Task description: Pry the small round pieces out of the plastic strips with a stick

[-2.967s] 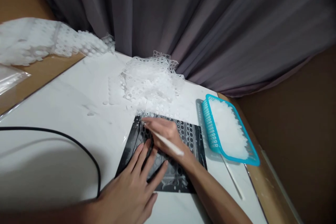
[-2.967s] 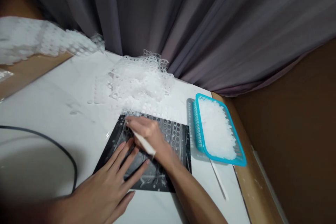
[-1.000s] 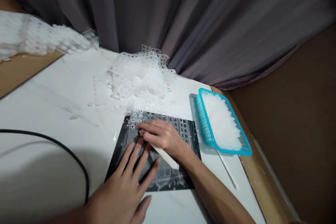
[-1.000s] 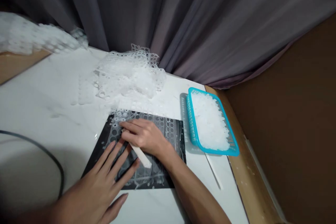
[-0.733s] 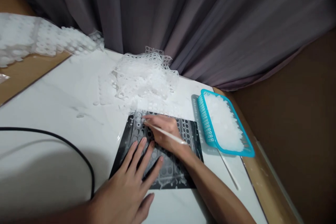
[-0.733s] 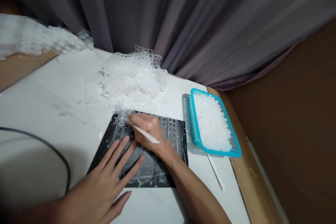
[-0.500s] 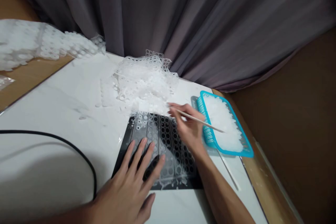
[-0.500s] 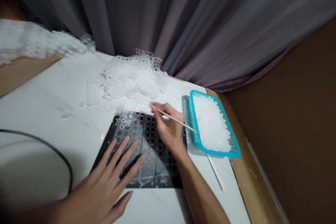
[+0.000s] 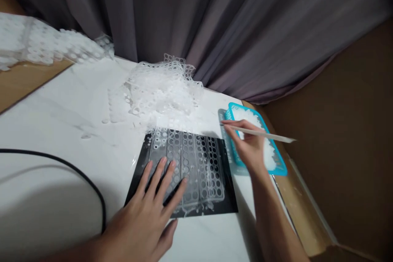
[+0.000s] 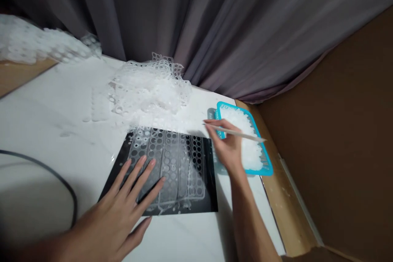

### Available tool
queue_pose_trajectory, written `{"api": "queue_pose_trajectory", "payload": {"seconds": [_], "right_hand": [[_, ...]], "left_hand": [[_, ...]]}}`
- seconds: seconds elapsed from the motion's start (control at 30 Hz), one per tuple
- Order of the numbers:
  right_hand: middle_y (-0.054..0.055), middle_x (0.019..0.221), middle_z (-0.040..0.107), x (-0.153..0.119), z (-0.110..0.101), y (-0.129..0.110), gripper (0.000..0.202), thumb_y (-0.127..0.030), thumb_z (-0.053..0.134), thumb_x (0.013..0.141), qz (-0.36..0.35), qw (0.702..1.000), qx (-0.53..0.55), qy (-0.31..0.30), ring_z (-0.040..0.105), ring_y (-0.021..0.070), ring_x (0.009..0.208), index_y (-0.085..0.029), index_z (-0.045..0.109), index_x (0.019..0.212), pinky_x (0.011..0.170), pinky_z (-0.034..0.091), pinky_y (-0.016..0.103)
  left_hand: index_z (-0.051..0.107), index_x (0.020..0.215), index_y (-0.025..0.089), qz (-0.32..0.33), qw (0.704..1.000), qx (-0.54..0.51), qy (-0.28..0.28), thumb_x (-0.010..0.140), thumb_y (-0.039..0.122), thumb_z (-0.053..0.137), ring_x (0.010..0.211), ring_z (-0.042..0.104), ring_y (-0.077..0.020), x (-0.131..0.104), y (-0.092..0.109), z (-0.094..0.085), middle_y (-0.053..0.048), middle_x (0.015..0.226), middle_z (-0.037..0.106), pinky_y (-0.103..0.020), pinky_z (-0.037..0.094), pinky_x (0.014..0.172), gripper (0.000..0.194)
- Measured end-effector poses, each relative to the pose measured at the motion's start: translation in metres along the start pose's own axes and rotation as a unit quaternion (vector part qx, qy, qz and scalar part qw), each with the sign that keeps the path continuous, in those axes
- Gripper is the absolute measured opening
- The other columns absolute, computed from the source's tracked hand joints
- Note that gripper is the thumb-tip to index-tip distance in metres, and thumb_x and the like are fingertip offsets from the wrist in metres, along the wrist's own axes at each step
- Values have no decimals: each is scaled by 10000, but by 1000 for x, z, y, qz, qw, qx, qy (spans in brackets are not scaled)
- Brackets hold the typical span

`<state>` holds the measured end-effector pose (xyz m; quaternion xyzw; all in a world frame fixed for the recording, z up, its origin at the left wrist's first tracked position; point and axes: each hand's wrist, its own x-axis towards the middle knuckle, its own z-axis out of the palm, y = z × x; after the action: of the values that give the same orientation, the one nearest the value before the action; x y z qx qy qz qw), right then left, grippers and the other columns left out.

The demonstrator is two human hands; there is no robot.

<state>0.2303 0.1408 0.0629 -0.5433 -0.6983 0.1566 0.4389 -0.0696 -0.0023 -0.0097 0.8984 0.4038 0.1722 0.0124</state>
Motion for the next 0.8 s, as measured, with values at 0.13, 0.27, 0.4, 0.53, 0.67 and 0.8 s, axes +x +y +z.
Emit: {"api": "queue_pose_trajectory", "payload": {"seconds": [0.13,0.27,0.4,0.53,0.67,0.8], "right_hand": [[60,1184,837,-8,69,-37,45,-259,751,1023,-120,962,115,-216,786,240,1136,-256,786,995,1016,642,452],[54,1213,836,-16,112,-40,145,-229,655,1083,-195,929,127,-288,765,219,1198,-263,776,1011,1073,632,454],[49,1218,837,-20,125,-30,128,-226,666,1080,-215,921,117,-304,757,223,1218,-262,777,1028,1068,638,464],[56,1263,828,-22,124,-25,140,-166,653,1071,-243,913,121,-304,738,231,1261,-249,766,1070,1090,630,483],[67,1301,816,-24,124,-23,159,-128,646,1062,-257,910,118,-302,718,238,1300,-239,760,1075,1109,622,486],[61,1336,805,-26,125,-21,167,-125,643,1062,-264,910,99,-305,693,240,1337,-242,758,1095,1120,617,479]], "left_hand": [[418,1716,225,-7,1000,-4,-14,1045,666,535,1663,247,-505,-1,1,3,-211,1731,439,-721,71,1330,811],[475,1688,244,-8,1000,-9,-16,1056,673,517,1654,278,-502,-3,0,5,-207,1699,491,-724,47,1327,765],[456,1697,230,-4,1000,-17,-13,1071,655,500,1645,297,-506,-4,1,7,-229,1687,496,-727,41,1322,759],[426,1710,209,-4,1000,-15,-15,1069,646,504,1629,315,-531,-4,1,6,-260,1692,471,-730,38,1313,780],[445,1700,203,7,1000,-3,-17,1070,642,496,1589,399,-527,-1,-1,1,-259,1649,529,-721,26,1305,770],[477,1686,219,6,1000,6,-15,1061,651,506,1562,453,-501,1,-2,-3,-225,1616,582,-696,22,1313,760]]}}
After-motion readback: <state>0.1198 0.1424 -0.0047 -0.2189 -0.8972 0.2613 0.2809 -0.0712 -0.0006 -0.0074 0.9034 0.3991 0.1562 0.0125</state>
